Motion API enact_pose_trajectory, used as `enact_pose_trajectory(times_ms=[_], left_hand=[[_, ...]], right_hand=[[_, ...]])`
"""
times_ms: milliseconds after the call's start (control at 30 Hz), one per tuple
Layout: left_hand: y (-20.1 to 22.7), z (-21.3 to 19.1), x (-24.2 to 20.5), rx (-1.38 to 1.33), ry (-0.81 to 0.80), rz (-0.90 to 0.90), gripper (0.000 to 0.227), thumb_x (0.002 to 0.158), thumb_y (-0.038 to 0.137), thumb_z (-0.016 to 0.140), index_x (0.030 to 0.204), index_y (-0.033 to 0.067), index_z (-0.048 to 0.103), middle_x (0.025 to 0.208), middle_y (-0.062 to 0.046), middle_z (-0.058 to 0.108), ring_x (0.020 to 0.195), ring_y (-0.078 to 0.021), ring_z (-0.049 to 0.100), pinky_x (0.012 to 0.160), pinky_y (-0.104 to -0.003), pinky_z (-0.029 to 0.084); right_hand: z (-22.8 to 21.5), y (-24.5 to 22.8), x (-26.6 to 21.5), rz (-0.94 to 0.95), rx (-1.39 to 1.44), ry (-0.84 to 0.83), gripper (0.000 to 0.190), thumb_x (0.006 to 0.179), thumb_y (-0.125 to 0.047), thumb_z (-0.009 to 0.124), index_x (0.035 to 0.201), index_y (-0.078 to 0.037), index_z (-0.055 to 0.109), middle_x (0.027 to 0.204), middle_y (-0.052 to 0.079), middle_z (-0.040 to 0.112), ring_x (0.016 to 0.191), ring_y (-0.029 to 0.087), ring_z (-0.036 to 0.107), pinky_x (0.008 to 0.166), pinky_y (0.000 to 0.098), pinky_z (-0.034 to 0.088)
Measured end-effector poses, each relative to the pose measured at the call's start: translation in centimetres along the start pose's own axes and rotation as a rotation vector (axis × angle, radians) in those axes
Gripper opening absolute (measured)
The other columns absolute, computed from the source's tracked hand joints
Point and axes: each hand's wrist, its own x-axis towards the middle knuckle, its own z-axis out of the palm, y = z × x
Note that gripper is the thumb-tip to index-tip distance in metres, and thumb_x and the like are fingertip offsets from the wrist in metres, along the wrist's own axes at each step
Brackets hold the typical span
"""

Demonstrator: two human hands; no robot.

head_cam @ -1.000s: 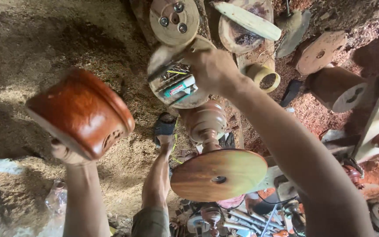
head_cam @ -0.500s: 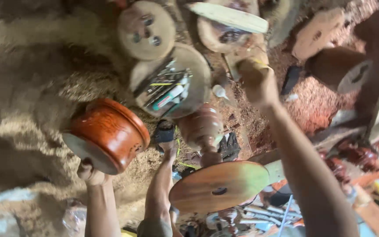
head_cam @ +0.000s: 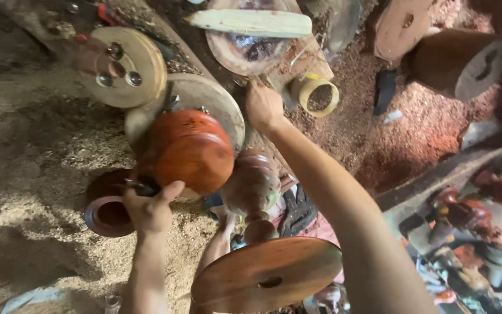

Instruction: Fixing and adjusting woodturning tools and a drill in a workshop.

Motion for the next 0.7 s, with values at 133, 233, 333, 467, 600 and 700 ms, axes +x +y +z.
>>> enact_pose_trajectory(times_ms=[133, 233, 333, 467, 600, 700], left_hand=[[-0.1, -0.3, -0.7, 0.25, 0.064, -0.062, 0.06, 0.072, 0.036, 0.088, 0.116, 0.0013, 0.066, 0.11, -0.013, 0.072, 0.096, -0.0211, 0.071, 0.088, -0.035, 0.059], [-0.4, -1.7, -1.0, 0.6, 0.122, -0.162, 0.051, 0.08, 0.04, 0.087, 0.1, -0.0009, 0.065, 0.097, -0.018, 0.07, 0.082, -0.0246, 0.066, 0.077, -0.038, 0.055], [3.5, -1.1, -2.0, 0.657, 0.183, -0.195, 0.04, 0.088, 0.041, 0.078, 0.096, 0.0036, 0.064, 0.104, -0.011, 0.069, 0.074, -0.0232, 0.064, 0.062, -0.037, 0.051], [8.7, -2.5, -4.9, 0.269, 0.16, -0.096, 0.042, 0.105, 0.043, 0.058, 0.09, 0.0042, 0.061, 0.082, -0.015, 0.07, 0.065, -0.023, 0.066, 0.053, -0.036, 0.055], [16.7, 1.1, -9.9, 0.012, -0.043, -0.028, 0.042, 0.105, 0.045, 0.053, 0.1, 0.0045, 0.062, 0.086, -0.012, 0.068, 0.07, -0.0211, 0.067, 0.053, -0.035, 0.055], [21.0, 5.4, -16.1, -0.037, -0.252, 0.002, 0.048, 0.1, 0.043, 0.05, 0.115, 0.0009, 0.067, 0.086, -0.012, 0.071, 0.068, -0.0197, 0.067, 0.054, -0.036, 0.055]], right_hand=[[1.5, 1.0, 0.2, -0.015, 0.084, 0.064, 0.026, 0.095, -0.017, 0.057, 0.115, -0.002, 0.061, 0.088, 0.024, 0.071, 0.079, 0.043, 0.07, 0.067, 0.0528, 0.056], [-4.1, -0.8, -3.0, -0.089, 0.186, 0.053, 0.019, 0.096, -0.021, 0.062, 0.106, -0.005, 0.067, 0.086, 0.024, 0.071, 0.082, 0.043, 0.069, 0.072, 0.0523, 0.053], [-10.0, -1.9, -8.6, -0.169, 0.348, 0.082, 0.017, 0.094, -0.016, 0.064, 0.107, -0.007, 0.07, 0.088, 0.023, 0.072, 0.081, 0.039, 0.069, 0.072, 0.0483, 0.053], [-21.6, -3.5, -18.9, -0.037, 0.872, -0.024, 0.043, 0.087, 0.001, 0.059, 0.128, -0.007, 0.063, 0.096, 0.011, 0.075, 0.074, 0.017, 0.066, 0.063, 0.0353, 0.054], [-26.9, -1.7, -31.9, -0.136, 1.048, 0.238, 0.016, 0.094, 0.002, 0.066, 0.11, 0.003, 0.069, 0.111, 0.009, 0.074, 0.1, 0.015, 0.07, 0.087, 0.0312, 0.058], [-29.4, -2.6, -41.7, 0.267, 0.812, 0.393, 0.006, 0.093, -0.005, 0.07, 0.096, 0.0, 0.067, 0.09, 0.009, 0.076, 0.078, 0.018, 0.076, 0.069, 0.0354, 0.064]])
